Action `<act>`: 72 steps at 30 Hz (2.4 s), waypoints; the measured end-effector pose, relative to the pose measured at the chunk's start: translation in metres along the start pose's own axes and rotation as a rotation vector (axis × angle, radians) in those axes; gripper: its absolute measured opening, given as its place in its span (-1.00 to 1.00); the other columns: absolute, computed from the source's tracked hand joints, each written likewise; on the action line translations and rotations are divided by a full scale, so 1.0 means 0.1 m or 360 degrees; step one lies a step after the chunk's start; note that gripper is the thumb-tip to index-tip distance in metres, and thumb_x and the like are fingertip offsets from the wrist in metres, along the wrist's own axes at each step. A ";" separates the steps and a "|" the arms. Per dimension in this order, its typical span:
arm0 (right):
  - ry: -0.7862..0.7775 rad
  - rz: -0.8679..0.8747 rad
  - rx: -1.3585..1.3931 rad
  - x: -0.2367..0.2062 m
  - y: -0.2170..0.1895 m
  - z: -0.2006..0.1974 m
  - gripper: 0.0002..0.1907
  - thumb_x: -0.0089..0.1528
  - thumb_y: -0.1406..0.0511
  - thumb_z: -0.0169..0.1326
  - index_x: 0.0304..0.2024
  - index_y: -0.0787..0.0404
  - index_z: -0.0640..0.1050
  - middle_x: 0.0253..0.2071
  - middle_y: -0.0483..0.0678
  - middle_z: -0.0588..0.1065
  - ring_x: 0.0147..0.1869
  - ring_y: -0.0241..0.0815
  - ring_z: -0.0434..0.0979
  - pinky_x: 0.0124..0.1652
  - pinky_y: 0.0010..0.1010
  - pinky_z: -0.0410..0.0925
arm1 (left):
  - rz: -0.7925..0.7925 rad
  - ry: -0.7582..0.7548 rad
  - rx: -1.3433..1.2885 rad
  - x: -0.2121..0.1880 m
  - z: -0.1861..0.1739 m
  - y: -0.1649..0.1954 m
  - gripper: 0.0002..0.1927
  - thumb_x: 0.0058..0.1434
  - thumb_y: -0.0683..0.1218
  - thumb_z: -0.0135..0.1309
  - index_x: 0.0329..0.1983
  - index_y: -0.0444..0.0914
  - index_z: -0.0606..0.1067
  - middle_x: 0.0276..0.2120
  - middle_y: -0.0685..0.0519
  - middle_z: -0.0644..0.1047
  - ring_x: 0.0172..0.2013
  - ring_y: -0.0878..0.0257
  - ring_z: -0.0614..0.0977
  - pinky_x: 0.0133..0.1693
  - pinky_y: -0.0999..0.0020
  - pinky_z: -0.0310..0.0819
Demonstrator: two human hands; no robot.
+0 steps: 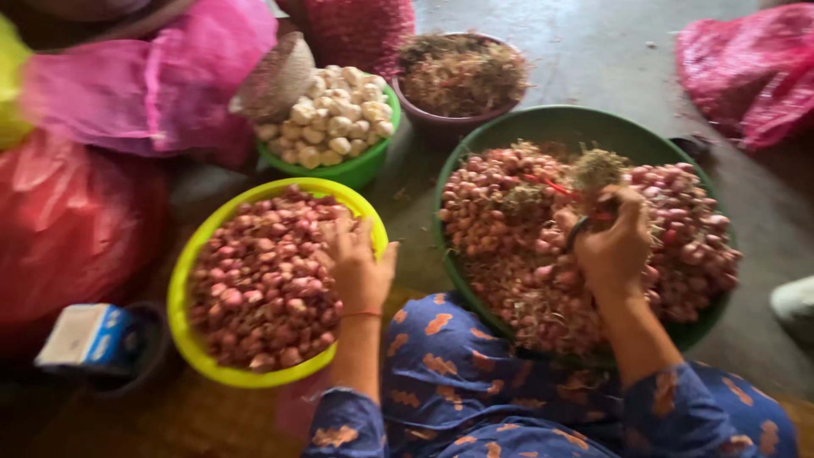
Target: The person sits on the floor and trims dried roots and stems from harvested shallots using scissors, holding each bulb cluster in one hand and cutting with the other. Trimmed shallots are placed into a yellow basin beside them, and cut-off root waste accumulates in a separate bowl.
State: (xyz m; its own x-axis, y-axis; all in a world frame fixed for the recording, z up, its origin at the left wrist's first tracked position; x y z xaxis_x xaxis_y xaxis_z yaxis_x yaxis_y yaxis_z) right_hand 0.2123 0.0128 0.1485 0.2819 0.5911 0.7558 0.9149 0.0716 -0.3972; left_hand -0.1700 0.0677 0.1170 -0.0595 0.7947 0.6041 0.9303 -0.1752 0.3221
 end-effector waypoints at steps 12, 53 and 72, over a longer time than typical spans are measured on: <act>-0.0455 0.0800 0.0845 0.30 1.00 0.24 -0.35 0.03 0.41 0.32 0.18 0.24 0.45 -0.06 -0.02 0.55 -0.02 -0.19 0.56 -0.06 -0.36 0.45 | 0.0455 -0.0477 -0.1534 -0.09 1.27 2.21 -0.63 0.19 -0.11 0.24 0.08 -0.20 0.57 0.07 -0.09 0.57 0.13 -0.05 0.56 0.17 0.14 0.45; -0.1470 0.1522 0.1357 -0.97 1.14 0.41 -0.57 0.02 0.13 0.40 -0.27 0.23 0.51 -0.47 -0.14 0.43 -0.50 -0.32 0.39 -0.51 -0.46 0.23 | -0.0796 -0.1366 -0.2693 -0.80 2.04 2.42 -0.88 0.32 -0.16 0.16 -0.22 -0.28 0.46 -0.31 0.00 0.64 -0.35 0.35 0.63 -0.36 0.46 0.50; -0.1661 0.1393 0.1130 -1.18 1.40 -0.12 -0.57 0.06 0.15 0.37 -0.18 0.20 0.47 -0.45 -0.18 0.43 -0.42 -0.35 0.42 -0.43 -0.51 0.21 | -0.0010 -0.0828 -0.1729 -0.43 1.58 2.47 -0.78 0.24 -0.07 0.21 -0.08 -0.24 0.59 -0.29 -0.01 0.65 -0.32 0.24 0.64 -0.22 0.34 0.54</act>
State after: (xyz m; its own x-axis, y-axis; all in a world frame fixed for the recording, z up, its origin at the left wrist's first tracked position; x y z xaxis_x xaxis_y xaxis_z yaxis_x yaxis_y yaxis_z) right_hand 0.3104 -0.0565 0.0094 0.0419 0.9114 -0.4094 0.1679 -0.4103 -0.8964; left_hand 0.1193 0.0824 0.0550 0.3225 0.8927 0.3148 0.1251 -0.3698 0.9206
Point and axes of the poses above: each hand's wrist, its own x-axis towards the middle knuckle, its own z-axis out of the palm, y = z × x, the point moved 10 cm from there along x, towards the middle knuckle
